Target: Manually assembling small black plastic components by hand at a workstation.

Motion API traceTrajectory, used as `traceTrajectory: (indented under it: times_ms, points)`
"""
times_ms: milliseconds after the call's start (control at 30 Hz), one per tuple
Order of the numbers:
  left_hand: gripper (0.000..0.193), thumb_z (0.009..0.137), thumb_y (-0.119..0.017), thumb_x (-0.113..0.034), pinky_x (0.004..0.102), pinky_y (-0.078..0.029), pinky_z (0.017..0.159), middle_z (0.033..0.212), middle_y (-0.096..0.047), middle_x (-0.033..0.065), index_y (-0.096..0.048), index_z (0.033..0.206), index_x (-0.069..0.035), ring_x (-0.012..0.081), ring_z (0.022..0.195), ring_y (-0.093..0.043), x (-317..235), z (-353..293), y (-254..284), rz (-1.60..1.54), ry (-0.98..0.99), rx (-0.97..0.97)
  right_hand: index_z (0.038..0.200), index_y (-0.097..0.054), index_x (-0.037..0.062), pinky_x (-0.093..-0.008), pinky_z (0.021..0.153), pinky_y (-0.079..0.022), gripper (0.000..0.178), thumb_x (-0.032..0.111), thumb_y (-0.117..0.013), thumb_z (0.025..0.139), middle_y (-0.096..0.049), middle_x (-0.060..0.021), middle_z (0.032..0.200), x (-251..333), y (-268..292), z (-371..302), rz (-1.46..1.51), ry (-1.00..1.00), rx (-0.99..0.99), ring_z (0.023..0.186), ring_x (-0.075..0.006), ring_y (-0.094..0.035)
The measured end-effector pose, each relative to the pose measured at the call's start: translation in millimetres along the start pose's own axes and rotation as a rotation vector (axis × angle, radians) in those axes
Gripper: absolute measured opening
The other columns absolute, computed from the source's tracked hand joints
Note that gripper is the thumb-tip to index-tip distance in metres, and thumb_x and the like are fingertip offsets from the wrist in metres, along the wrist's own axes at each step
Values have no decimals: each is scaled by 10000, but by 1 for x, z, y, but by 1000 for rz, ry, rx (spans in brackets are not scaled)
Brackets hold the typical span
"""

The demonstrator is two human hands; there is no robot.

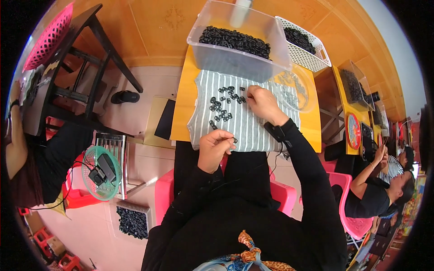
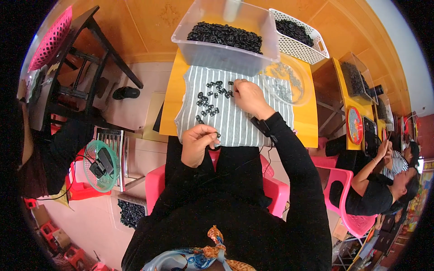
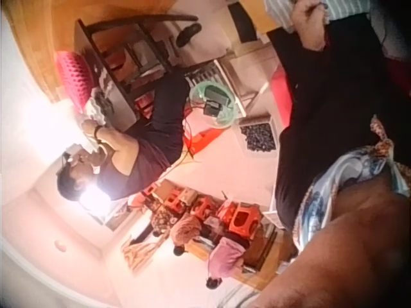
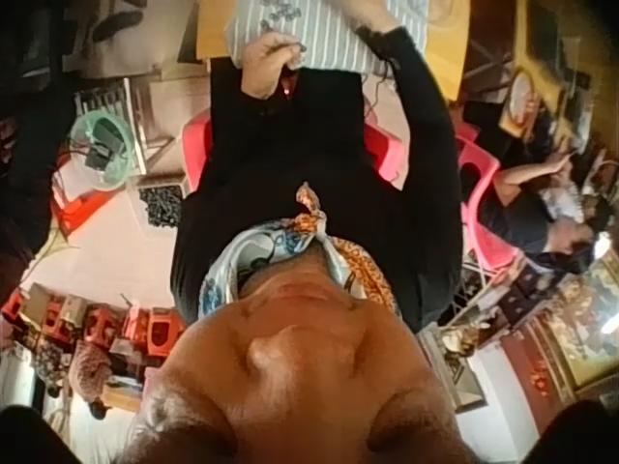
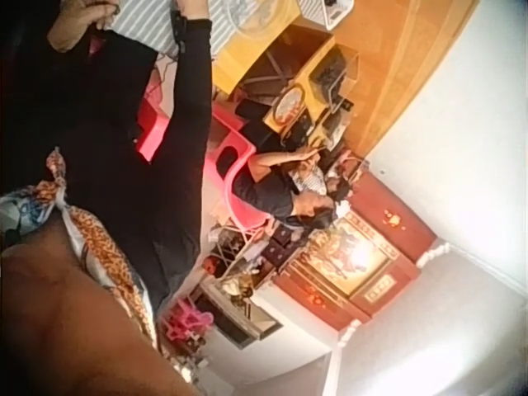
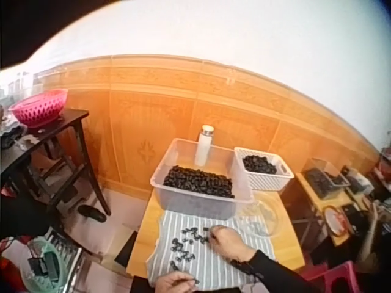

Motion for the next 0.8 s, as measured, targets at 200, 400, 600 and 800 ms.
traceTrajectory:
  times_ms: [200,400,600,800]
  points:
    - [184,802,-583,44,198,-453,539,793,-630,43,-645,972,13,103,664,-606,2,-1,2,-2,-81,-20,769,-554,-1,-433,621,-450,92,55,-584,702,-573,-179,748,17,7,-65,109,60,166,715,-370,-576]
    - [215,807,-580,54,190,-457,557,803,-648,57,-649,1008,25,95,685,-612,18,-9,-10,44,-45,18,758,-564,-18,-445,621,-461,50,23,-580,735,-577,-183,761,39,7,-108,58,76,-123,716,-368,-578]
    - [152,805,-589,46,193,-463,557,783,-650,69,-646,946,39,101,683,-620,21,-13,-12,63,-6,-5,810,-621,-1,-401,626,-460,58,24,-592,766,-574,-167,759,-11,29,-138,330,-210,-416,705,-356,-575]
    - [138,805,-597,40,199,-467,553,755,-638,62,-632,939,39,102,661,-610,28,-14,-24,82,23,54,804,-635,37,-407,634,-446,92,108,-658,750,-506,-127,771,21,16,-139,159,-199,-316,769,-321,-537]
Point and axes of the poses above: each hand's wrist, its own z-axis towards the middle knuckle, its own y-axis out of the back of the hand, x = y × z, the point moved 9 cm from there along z, towards the middle knuckle
